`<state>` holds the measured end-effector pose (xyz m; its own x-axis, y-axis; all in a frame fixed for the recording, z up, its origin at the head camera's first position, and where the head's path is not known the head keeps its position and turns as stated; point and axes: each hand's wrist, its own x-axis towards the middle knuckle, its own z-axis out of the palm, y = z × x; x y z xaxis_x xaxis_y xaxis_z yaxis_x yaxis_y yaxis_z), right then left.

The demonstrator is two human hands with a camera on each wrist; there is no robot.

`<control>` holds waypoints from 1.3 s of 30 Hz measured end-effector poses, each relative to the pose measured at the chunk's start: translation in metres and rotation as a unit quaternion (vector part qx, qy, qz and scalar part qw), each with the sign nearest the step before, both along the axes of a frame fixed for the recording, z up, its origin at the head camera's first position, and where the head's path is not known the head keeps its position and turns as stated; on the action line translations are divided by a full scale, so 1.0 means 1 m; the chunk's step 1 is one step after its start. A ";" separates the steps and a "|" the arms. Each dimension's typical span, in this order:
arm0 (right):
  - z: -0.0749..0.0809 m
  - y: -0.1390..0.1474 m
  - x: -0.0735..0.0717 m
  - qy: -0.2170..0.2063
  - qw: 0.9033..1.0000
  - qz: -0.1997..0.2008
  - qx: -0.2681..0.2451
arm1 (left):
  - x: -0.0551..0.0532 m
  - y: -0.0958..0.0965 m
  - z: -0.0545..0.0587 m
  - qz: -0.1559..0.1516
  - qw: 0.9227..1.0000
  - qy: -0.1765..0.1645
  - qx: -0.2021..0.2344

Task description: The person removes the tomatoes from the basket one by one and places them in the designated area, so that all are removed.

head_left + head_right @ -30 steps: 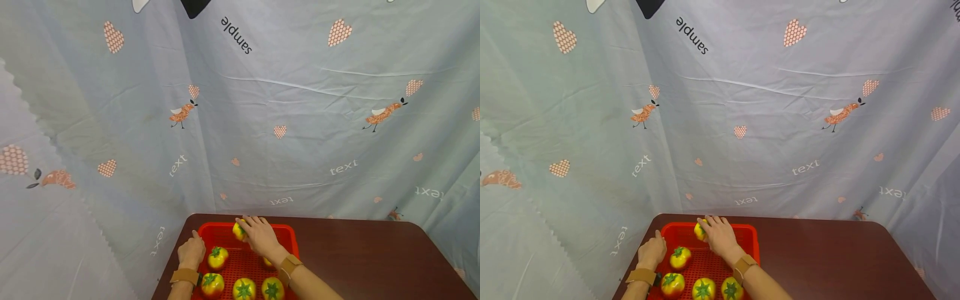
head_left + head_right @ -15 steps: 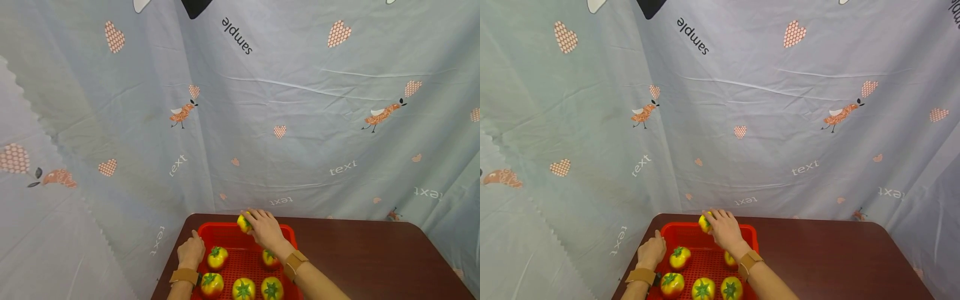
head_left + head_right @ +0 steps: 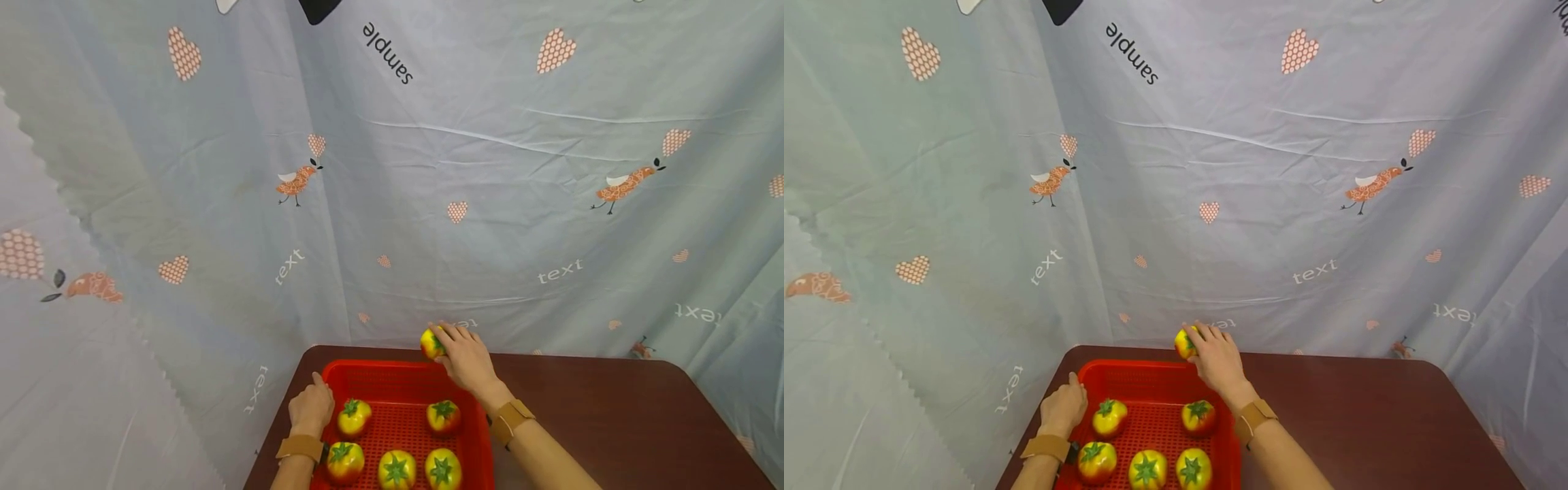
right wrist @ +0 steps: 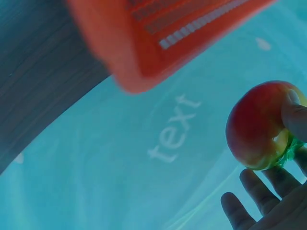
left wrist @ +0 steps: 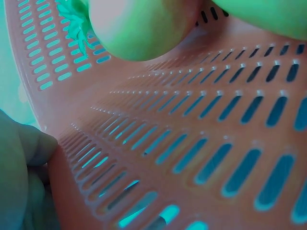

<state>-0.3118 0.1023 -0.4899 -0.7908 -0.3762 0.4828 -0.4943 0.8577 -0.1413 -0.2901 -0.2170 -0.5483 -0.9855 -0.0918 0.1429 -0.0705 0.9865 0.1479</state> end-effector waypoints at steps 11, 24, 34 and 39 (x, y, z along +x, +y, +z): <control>-0.016 0.057 0.002 -0.005 0.997 -0.071 -0.036 | 0.000 -0.001 -0.003 0.005 1.000 -0.005 0.004; -0.040 0.106 0.014 -0.003 0.992 -0.119 -0.030 | -0.002 -0.001 0.000 0.005 1.000 -0.013 0.005; -0.069 0.115 0.028 -0.021 0.991 -0.130 -0.008 | 0.000 -0.001 0.001 0.004 1.000 -0.012 0.013; -0.078 0.116 0.032 -0.007 0.992 -0.127 -0.005 | 0.000 -0.001 0.001 0.003 1.000 -0.005 0.012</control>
<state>-0.2796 0.2182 -0.5680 -0.8662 -0.1594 0.4736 -0.2602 0.9530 -0.1552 -0.2901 -0.2178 -0.5476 -0.9863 -0.1018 0.1299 -0.0787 0.9820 0.1715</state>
